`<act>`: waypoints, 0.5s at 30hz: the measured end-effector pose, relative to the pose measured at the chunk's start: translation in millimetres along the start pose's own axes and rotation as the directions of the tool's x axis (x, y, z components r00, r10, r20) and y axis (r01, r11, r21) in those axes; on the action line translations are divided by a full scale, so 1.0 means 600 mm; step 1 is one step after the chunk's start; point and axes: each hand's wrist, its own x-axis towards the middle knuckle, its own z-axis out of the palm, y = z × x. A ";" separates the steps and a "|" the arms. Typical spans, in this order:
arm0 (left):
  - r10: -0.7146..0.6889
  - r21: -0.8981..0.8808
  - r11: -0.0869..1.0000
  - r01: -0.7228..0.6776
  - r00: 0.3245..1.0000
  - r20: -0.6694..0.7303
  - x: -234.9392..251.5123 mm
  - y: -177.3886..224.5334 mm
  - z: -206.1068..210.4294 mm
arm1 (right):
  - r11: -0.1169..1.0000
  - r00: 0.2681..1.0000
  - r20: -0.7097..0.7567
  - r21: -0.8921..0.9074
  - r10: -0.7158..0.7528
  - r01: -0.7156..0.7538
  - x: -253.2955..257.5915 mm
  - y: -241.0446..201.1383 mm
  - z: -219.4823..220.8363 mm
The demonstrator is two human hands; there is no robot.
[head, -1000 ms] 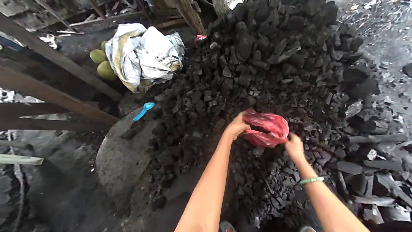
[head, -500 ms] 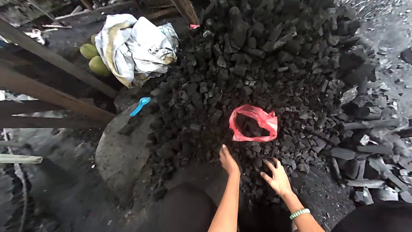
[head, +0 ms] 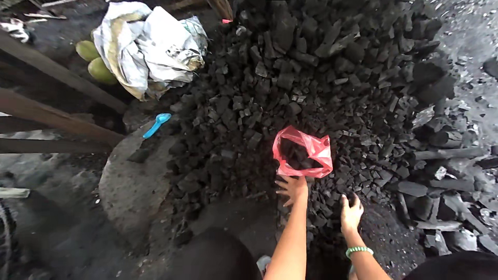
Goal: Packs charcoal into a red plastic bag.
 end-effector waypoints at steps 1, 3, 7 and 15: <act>0.029 0.070 0.997 -0.029 1.000 0.004 -0.008 -0.012 -0.002 | 1.000 1.000 0.008 0.031 -0.005 0.005 -0.012 -0.004 0.012; 0.104 0.261 0.959 -0.113 0.993 0.048 -0.035 -0.035 -0.011 | 0.999 0.999 0.048 0.035 -0.021 0.019 -0.035 -0.017 0.030; 0.172 0.349 0.915 -0.202 0.978 0.116 -0.087 -0.104 -0.005 | 0.999 0.992 0.119 0.042 -0.030 0.025 -0.072 -0.036 0.047; 0.206 -0.324 0.934 -0.149 0.967 0.150 -0.069 -0.132 -0.029 | 0.928 0.947 0.231 0.349 -0.222 0.132 -0.079 -0.018 0.045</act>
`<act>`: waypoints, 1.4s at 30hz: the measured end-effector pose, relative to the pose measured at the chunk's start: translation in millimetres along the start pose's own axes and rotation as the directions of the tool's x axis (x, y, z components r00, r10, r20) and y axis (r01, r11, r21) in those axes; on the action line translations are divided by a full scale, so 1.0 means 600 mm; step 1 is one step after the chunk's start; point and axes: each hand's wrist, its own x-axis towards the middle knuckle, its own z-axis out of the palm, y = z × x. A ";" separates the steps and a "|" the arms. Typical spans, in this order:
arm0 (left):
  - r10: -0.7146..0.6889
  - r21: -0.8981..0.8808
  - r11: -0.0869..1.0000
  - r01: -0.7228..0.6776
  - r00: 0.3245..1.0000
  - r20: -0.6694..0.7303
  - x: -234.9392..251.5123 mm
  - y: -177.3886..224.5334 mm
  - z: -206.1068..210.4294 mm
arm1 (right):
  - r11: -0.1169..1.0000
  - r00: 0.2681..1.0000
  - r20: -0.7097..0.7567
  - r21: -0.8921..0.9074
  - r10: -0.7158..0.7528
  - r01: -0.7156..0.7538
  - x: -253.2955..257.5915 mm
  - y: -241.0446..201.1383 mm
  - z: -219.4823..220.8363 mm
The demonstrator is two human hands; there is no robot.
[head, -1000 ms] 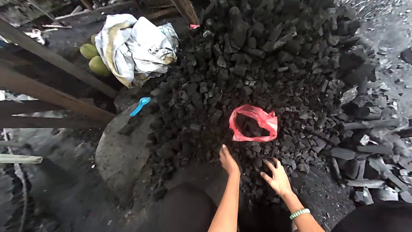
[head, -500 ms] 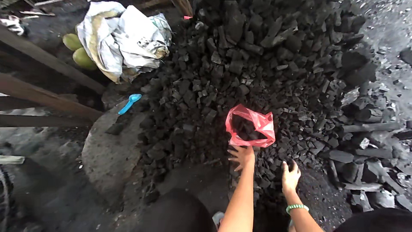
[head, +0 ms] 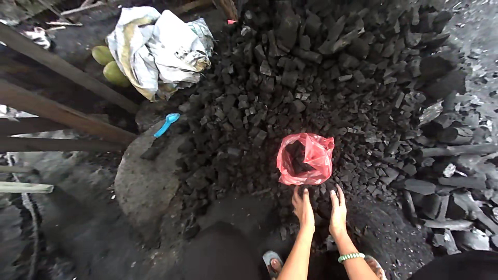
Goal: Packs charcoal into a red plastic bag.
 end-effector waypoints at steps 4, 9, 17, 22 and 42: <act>-0.012 -0.230 0.973 0.021 0.999 0.041 0.009 -0.001 -0.014 | 0.999 1.000 0.019 0.034 -0.016 0.015 -0.014 -0.003 0.011; -0.013 -0.271 0.962 0.030 0.998 0.065 0.008 -0.001 -0.018 | 0.998 0.998 0.066 -0.069 -0.006 0.010 -0.031 -0.013 0.035; -0.055 -0.430 0.900 0.071 0.997 0.049 -0.010 -0.010 -0.051 | 1.000 0.968 0.250 -0.011 0.028 -0.026 -0.049 -0.030 0.044; -0.015 -0.517 0.852 -0.076 0.985 -0.169 -0.049 0.010 -0.080 | 1.000 0.927 0.375 -0.010 0.004 -0.001 -0.083 -0.062 0.065; -0.024 -0.572 0.820 0.009 1.000 -0.019 0.065 0.264 0.011 | 0.899 0.843 0.392 -0.079 -0.369 0.430 0.121 -0.210 0.116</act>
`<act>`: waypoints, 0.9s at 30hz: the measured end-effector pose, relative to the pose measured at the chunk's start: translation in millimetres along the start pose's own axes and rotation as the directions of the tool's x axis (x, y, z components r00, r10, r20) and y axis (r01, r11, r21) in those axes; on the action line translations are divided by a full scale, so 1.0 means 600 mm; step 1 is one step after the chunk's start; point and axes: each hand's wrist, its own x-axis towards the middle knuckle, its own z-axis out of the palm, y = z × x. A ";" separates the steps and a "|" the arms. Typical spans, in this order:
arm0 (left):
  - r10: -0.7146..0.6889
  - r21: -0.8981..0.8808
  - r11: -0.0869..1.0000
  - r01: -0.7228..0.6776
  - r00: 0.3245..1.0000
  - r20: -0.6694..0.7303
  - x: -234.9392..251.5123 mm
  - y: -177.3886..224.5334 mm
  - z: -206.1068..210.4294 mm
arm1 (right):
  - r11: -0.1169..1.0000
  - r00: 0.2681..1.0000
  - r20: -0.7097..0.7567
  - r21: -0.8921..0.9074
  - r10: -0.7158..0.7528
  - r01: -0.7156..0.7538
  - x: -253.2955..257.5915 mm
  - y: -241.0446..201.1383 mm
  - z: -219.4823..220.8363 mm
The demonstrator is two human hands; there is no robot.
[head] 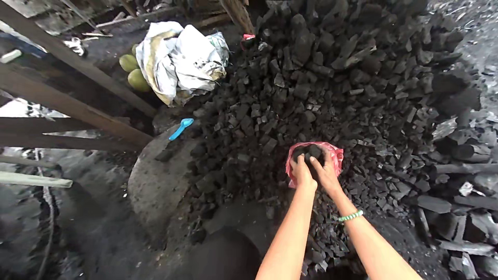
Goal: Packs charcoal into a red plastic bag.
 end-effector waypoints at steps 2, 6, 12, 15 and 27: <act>-0.075 0.052 0.996 0.073 0.996 0.041 0.016 0.024 0.006 | 1.000 0.999 0.051 0.013 0.005 -0.005 0.027 -0.002 -0.020; -0.106 0.111 0.990 0.090 0.983 0.148 0.021 0.071 0.019 | 0.986 0.988 0.155 -0.164 0.007 0.019 0.055 -0.024 -0.081; -0.205 0.509 0.861 0.003 0.917 0.342 -0.039 0.137 0.034 | 0.846 0.970 0.233 -0.529 0.066 0.069 0.060 -0.080 -0.123; -0.163 0.576 0.806 -0.139 0.883 0.440 -0.056 0.162 0.040 | 0.771 0.981 0.196 -0.627 0.015 0.114 0.056 -0.122 -0.135; -0.150 0.774 0.440 -0.455 0.813 0.563 -0.007 0.175 0.033 | 0.968 0.911 -0.411 -0.218 0.024 -0.124 -0.052 -0.021 -0.153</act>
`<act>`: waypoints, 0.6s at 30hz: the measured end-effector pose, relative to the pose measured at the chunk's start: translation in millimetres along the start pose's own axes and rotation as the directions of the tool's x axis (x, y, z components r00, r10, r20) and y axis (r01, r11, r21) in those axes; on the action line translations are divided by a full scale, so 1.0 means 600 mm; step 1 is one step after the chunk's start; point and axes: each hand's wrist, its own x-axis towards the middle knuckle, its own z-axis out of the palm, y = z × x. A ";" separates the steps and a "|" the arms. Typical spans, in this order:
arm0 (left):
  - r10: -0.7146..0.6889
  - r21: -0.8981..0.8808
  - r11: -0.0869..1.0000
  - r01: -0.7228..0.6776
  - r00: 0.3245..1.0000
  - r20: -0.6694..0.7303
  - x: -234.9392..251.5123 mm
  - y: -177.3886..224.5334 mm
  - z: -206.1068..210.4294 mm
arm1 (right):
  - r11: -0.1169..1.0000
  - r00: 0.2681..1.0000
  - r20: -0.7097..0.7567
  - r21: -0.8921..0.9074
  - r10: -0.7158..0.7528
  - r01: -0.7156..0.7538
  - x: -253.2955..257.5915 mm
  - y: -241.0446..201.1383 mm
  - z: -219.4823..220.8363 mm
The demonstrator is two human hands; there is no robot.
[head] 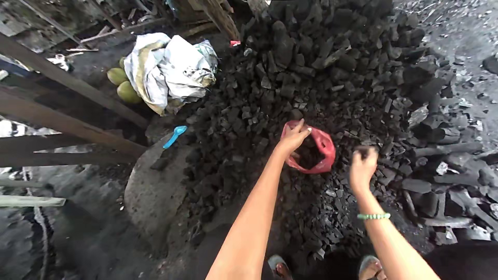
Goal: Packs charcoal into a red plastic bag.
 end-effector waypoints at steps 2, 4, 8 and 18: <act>0.091 0.161 0.983 -0.088 0.996 -0.007 0.003 -0.011 0.001 | 0.989 0.978 0.208 -0.151 0.024 0.008 -0.055 0.054 0.047; 0.303 0.426 0.871 -0.246 0.950 -0.072 0.003 -0.043 0.008 | 0.959 0.923 0.385 -0.262 0.001 0.109 -0.099 0.084 0.093; 0.531 0.658 0.736 -0.160 0.739 -0.415 -0.024 -0.124 0.043 | 0.908 0.886 0.452 -0.407 0.105 0.100 -0.117 0.088 0.128; 0.106 0.139 0.989 -0.052 0.900 -0.423 -0.056 -0.124 0.042 | 0.837 0.804 0.580 -0.500 0.132 0.223 -0.154 0.100 0.114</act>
